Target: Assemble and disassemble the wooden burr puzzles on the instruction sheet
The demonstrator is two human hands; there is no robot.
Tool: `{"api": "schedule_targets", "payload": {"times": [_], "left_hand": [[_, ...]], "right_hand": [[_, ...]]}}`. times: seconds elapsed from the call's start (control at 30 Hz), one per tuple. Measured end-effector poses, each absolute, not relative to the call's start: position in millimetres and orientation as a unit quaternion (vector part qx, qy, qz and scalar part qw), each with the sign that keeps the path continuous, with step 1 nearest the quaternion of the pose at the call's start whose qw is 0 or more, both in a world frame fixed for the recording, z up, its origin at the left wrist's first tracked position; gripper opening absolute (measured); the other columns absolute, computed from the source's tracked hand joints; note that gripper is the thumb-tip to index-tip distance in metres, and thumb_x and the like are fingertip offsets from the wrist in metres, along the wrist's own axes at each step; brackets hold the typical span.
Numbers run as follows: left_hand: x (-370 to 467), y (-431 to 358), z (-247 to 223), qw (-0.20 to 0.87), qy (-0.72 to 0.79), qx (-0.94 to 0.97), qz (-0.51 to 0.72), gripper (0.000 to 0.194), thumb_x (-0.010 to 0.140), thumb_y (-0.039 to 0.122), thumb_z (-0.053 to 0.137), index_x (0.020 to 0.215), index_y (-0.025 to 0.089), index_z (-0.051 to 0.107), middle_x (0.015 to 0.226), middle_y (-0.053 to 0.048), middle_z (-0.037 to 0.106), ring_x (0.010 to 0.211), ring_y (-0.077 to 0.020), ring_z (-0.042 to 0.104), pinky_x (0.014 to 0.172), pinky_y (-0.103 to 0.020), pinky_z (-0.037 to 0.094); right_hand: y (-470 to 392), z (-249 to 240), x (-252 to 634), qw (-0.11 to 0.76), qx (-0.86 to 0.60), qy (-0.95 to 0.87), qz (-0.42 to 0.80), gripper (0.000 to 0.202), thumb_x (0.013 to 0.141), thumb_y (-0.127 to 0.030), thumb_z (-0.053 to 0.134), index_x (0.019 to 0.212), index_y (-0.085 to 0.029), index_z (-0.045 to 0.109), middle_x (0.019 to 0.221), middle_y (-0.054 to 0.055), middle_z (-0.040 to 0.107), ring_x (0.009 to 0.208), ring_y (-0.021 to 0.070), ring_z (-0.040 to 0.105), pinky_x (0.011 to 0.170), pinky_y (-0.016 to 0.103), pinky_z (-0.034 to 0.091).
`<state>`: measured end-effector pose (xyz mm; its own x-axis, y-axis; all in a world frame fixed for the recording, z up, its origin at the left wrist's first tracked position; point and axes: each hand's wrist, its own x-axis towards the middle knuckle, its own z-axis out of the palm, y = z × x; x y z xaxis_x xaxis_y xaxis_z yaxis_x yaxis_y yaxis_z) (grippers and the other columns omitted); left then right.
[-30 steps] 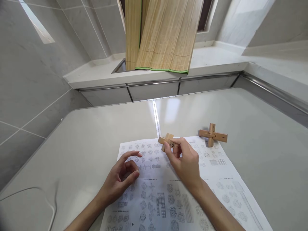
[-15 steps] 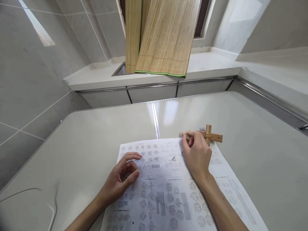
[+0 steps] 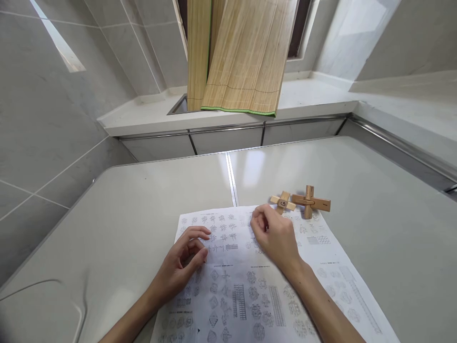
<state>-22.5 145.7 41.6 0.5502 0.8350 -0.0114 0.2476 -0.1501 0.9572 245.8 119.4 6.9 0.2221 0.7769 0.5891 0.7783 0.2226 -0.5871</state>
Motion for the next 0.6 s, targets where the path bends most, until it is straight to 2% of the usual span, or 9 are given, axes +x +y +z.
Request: {"api": "schedule_targets", "payload": {"times": [0.1,0.27,0.6], "left_hand": [[-21,145,42,0.509,0.391,0.718,0.270,0.016,0.106,0.036,0.057,0.114,0.025,0.064,0.134,-0.009,0.056,0.076,-0.0121,0.061,0.071,-0.030,0.053],[-19,144,44,0.486,0.396,0.735,0.258,0.016,0.106,0.036,0.056,0.113,0.024,0.064,0.133,-0.010,0.059,0.078,-0.0135,0.063,0.075,-0.032,0.056],[-19,145,44,0.483,0.401,0.736,0.252,0.014,0.105,0.034,0.057,0.114,0.025,0.064,0.132,-0.008,0.061,0.079,-0.0135,0.064,0.075,-0.031,0.055]], "right_hand": [[118,5,238,0.432,-0.608,-0.663,0.069,0.018,0.094,-0.014,0.053,0.080,-0.024,0.049,0.060,-0.008,0.041,0.050,0.0114,0.039,0.050,0.025,0.032],[118,7,233,0.347,-0.621,-0.690,0.138,0.017,0.094,-0.017,0.050,0.079,-0.024,0.046,0.059,-0.008,0.043,0.050,0.0119,0.041,0.052,0.024,0.031],[118,7,231,0.333,-0.646,-0.668,0.163,0.018,0.099,-0.025,0.048,0.081,-0.025,0.048,0.060,-0.007,0.048,0.050,0.0137,0.047,0.052,0.026,0.034]]}}
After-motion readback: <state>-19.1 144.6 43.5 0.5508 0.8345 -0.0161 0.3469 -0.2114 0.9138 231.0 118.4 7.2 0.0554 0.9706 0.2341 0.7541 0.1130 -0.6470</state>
